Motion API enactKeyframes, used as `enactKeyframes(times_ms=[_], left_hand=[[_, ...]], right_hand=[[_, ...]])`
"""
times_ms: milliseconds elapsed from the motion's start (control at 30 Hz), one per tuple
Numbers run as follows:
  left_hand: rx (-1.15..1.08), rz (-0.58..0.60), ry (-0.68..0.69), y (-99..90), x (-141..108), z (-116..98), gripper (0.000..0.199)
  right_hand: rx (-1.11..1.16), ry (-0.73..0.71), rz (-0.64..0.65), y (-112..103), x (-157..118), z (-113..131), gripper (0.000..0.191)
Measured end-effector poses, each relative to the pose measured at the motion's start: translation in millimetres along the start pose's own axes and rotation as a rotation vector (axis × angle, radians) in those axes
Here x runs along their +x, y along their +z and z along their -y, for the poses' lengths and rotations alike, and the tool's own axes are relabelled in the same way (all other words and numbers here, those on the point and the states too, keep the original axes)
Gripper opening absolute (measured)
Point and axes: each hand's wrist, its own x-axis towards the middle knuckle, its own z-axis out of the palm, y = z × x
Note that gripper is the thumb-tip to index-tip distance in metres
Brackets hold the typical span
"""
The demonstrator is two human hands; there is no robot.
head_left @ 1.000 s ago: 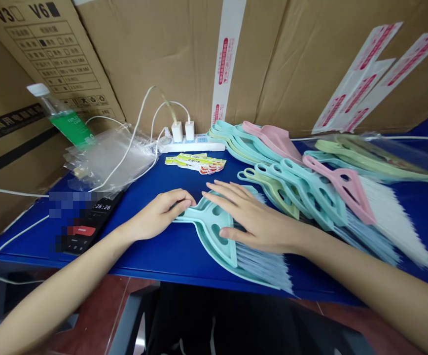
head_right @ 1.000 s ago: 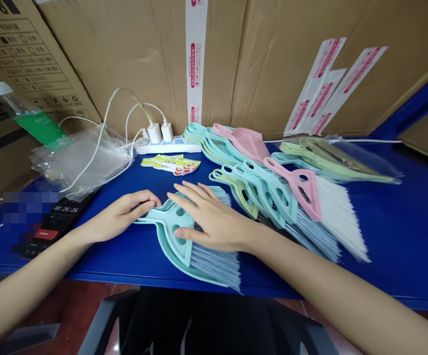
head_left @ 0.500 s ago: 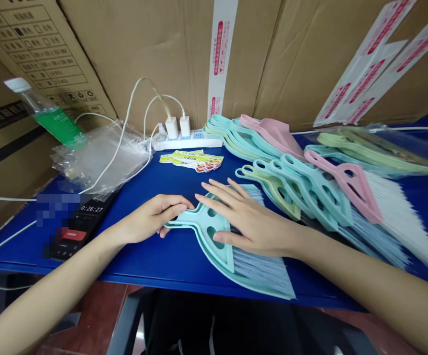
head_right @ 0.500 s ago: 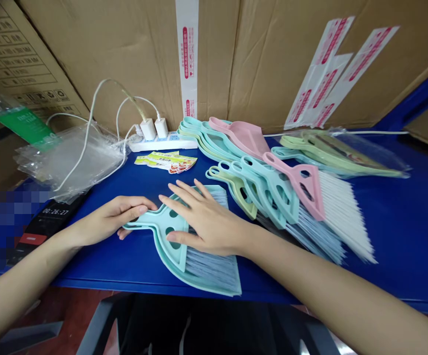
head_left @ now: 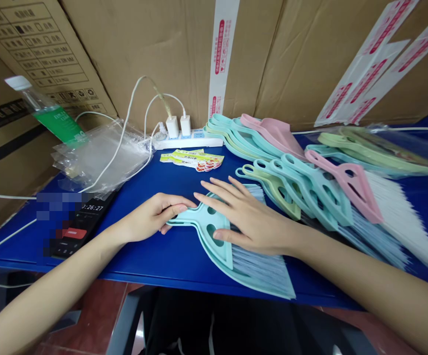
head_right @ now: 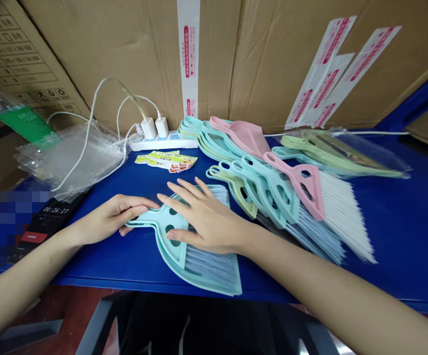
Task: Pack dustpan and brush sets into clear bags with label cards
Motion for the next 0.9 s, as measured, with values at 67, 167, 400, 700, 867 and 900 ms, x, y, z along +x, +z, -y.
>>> enactKeyframes(times_ms=[67, 167, 400, 700, 867, 900], left_hand=[[-0.002, -0.006, -0.001, 0.2, -0.2, 1.1, 0.042], [-0.002, -0.004, -0.004, 0.2, 0.2, 2.2, 0.042], [0.001, -0.003, -0.008, 0.0, 0.3, 0.5, 0.038], [-0.03, 0.015, -0.022, 2.0, 2.9, -0.4, 0.037], [0.056, 0.009, -0.028, 0.4, 0.9, -2.1, 0.037], [0.081, 0.007, -0.028, -0.2, 0.3, -2.5, 0.037]], right_hand=[[-0.01, 0.011, -0.009, -0.5, -0.3, 0.3, 0.071], [-0.028, 0.011, -0.011, -1.1, -0.2, 0.5, 0.069], [-0.049, -0.01, -0.018, -1.2, 0.0, 0.3, 0.066], [-0.032, -0.025, -0.022, -1.9, -0.4, 0.1, 0.059], [-0.078, -0.02, -0.011, -3.1, -2.5, -0.5, 0.061], [-0.095, -0.023, -0.02, -3.2, -3.1, -1.0, 0.06]])
